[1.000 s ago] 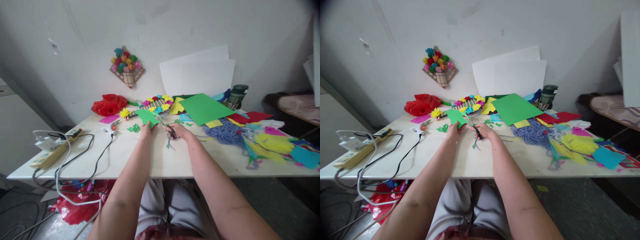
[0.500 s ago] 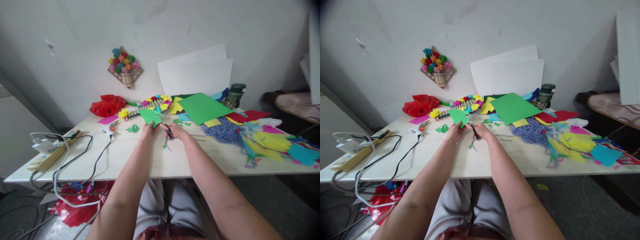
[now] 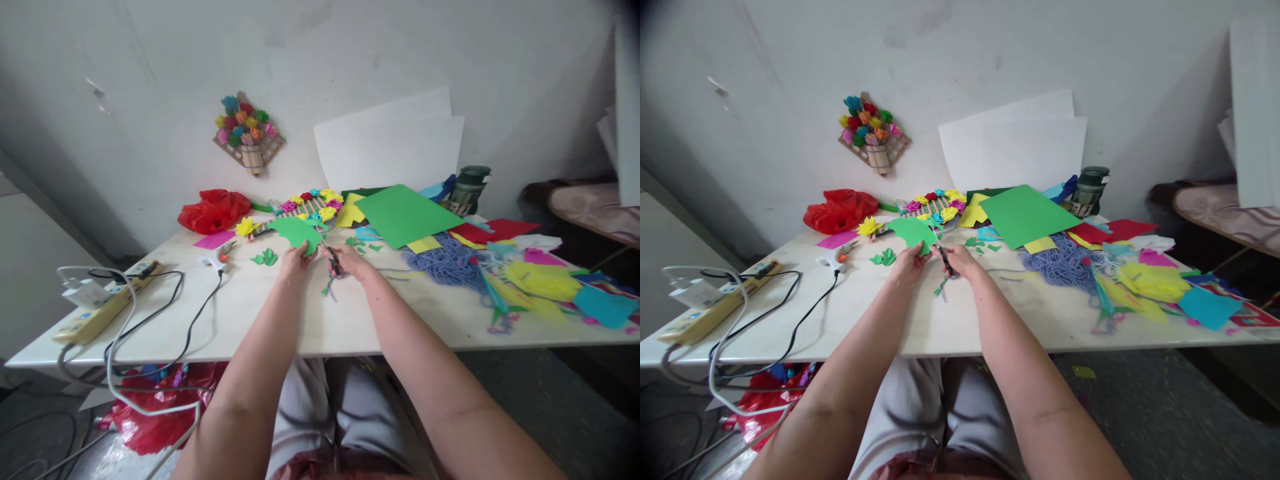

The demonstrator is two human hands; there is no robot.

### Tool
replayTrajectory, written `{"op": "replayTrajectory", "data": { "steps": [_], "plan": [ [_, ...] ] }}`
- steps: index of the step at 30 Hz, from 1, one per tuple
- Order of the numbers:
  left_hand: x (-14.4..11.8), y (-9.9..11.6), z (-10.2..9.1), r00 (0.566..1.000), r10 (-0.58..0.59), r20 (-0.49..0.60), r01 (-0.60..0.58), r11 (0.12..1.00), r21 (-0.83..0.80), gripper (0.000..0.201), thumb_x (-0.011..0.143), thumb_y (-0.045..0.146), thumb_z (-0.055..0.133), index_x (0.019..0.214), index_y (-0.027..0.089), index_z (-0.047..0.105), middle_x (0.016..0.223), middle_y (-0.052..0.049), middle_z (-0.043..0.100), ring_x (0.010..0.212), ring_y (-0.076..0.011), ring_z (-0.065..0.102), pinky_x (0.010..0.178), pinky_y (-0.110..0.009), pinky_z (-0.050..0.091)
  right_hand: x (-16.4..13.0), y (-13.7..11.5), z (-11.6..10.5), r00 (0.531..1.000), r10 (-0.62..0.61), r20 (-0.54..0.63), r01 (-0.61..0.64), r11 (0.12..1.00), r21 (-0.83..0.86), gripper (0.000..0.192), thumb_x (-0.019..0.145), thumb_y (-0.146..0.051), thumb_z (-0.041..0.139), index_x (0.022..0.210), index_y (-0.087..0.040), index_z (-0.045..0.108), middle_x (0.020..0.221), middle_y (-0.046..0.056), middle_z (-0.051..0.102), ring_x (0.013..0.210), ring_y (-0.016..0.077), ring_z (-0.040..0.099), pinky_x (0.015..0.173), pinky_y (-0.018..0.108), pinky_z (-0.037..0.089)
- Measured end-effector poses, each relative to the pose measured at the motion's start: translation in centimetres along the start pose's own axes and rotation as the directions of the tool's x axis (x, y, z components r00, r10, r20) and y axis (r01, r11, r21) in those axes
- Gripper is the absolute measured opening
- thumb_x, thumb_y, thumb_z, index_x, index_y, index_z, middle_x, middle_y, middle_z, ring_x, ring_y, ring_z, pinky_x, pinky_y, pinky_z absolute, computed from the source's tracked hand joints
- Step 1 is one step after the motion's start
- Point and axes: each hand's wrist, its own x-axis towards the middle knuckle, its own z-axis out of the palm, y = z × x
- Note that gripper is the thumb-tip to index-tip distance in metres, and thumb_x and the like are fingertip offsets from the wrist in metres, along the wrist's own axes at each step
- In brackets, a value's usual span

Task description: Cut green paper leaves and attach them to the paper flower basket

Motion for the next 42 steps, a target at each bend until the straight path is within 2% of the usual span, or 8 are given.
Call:
{"op": "replayTrajectory", "data": {
  "steps": [4,11,15,20,28,32,36,42],
  "plan": [
    [0.0,0.0,0.0,1.0,-0.022,0.005,0.022,1.0,-0.006,0.006,0.072,0.007,0.065,0.074,0.01,0.06,0.064,-0.003,0.064,0.057,-0.0093,0.061,0.069,-0.027,0.057,0.1,0.2,0.0,0.997,-0.044,-0.059,0.043,0.999,-0.016,0.038,0.068,-0.05,0.07,0.068,-0.016,0.052,0.044,-0.004,0.053,0.033,0.0081,0.047,0.033,0.018,0.037],
    [0.1,0.2,0.1,0.998,-0.041,-0.048,0.04,0.999,-0.036,0.009,0.072,0.002,0.063,0.071,0.01,0.057,0.055,0.003,0.057,0.049,-0.0059,0.055,0.065,-0.024,0.057,0.5,0.4,-0.1,0.983,-0.111,-0.148,0.102,0.992,-0.069,0.036,0.063,-0.045,0.074,0.062,-0.015,0.056,0.041,-0.007,0.046,0.031,0.0049,0.039,0.03,0.017,0.032],
    [0.1,0.4,0.0,0.999,-0.039,-0.032,0.039,0.999,0.016,0.008,0.075,0.004,0.061,0.074,0.01,0.056,0.063,0.0,0.061,0.054,-0.0095,0.061,0.054,-0.02,0.053,0.7,0.4,-0.4,0.981,-0.115,-0.156,0.109,0.993,-0.043,0.031,0.065,-0.041,0.074,0.064,-0.013,0.059,0.04,-0.006,0.046,0.031,0.0046,0.038,0.031,0.017,0.034],
    [-0.1,0.7,0.0,0.999,-0.035,-0.006,0.036,0.992,0.118,0.008,0.078,0.006,0.059,0.074,0.01,0.053,0.06,0.0,0.059,0.05,-0.0096,0.061,0.038,-0.014,0.04,0.2,0.1,-1.2,0.992,-0.078,-0.104,0.084,0.995,0.054,0.028,0.073,-0.038,0.068,0.069,-0.013,0.058,0.043,-0.005,0.05,0.031,0.0051,0.041,0.032,0.017,0.035],
    [-0.3,0.6,-0.1,0.998,-0.012,0.054,0.002,0.981,0.193,0.01,0.076,0.011,0.063,0.079,0.011,0.053,0.062,-0.001,0.061,0.051,-0.0098,0.062,0.04,-0.014,0.042,-1.3,-1.1,-1.7,0.999,0.041,-0.009,-0.04,0.994,0.1,0.027,0.083,-0.037,0.058,0.073,-0.012,0.057,0.045,-0.002,0.054,0.031,0.0068,0.046,0.029,0.015,0.031],
    [-0.6,0.7,0.2,0.995,-0.063,0.074,0.045,0.974,0.22,0.009,0.076,0.008,0.062,0.077,0.01,0.053,0.059,-0.001,0.06,0.05,-0.0112,0.062,0.04,-0.016,0.043,-0.9,-0.8,-1.5,0.998,0.028,-0.063,-0.023,0.996,0.081,0.025,0.085,-0.036,0.056,0.076,-0.013,0.057,0.046,-0.001,0.055,0.031,0.007,0.047,0.028,0.015,0.031],
    [-0.9,0.6,0.4,0.982,-0.118,0.15,0.078,0.966,0.247,0.006,0.076,0.005,0.06,0.078,0.008,0.054,0.063,-0.004,0.063,0.049,-0.0122,0.062,0.038,-0.016,0.043,0.1,0.1,-1.7,0.993,0.005,-0.119,0.002,0.998,0.057,0.027,0.083,-0.04,0.058,0.074,-0.014,0.056,0.045,-0.003,0.054,0.031,0.007,0.047,0.031,0.016,0.035],
    [-1.0,0.5,0.4,0.977,-0.128,0.17,0.08,0.962,0.261,0.007,0.076,0.004,0.058,0.078,0.009,0.053,0.062,-0.004,0.062,0.049,-0.0121,0.062,0.036,-0.015,0.04,0.8,0.7,-1.7,0.984,-0.056,-0.167,0.062,0.998,0.031,0.032,0.076,-0.044,0.066,0.066,-0.016,0.053,0.042,-0.005,0.05,0.03,0.0062,0.043,0.032,0.018,0.036]
  ]
}}
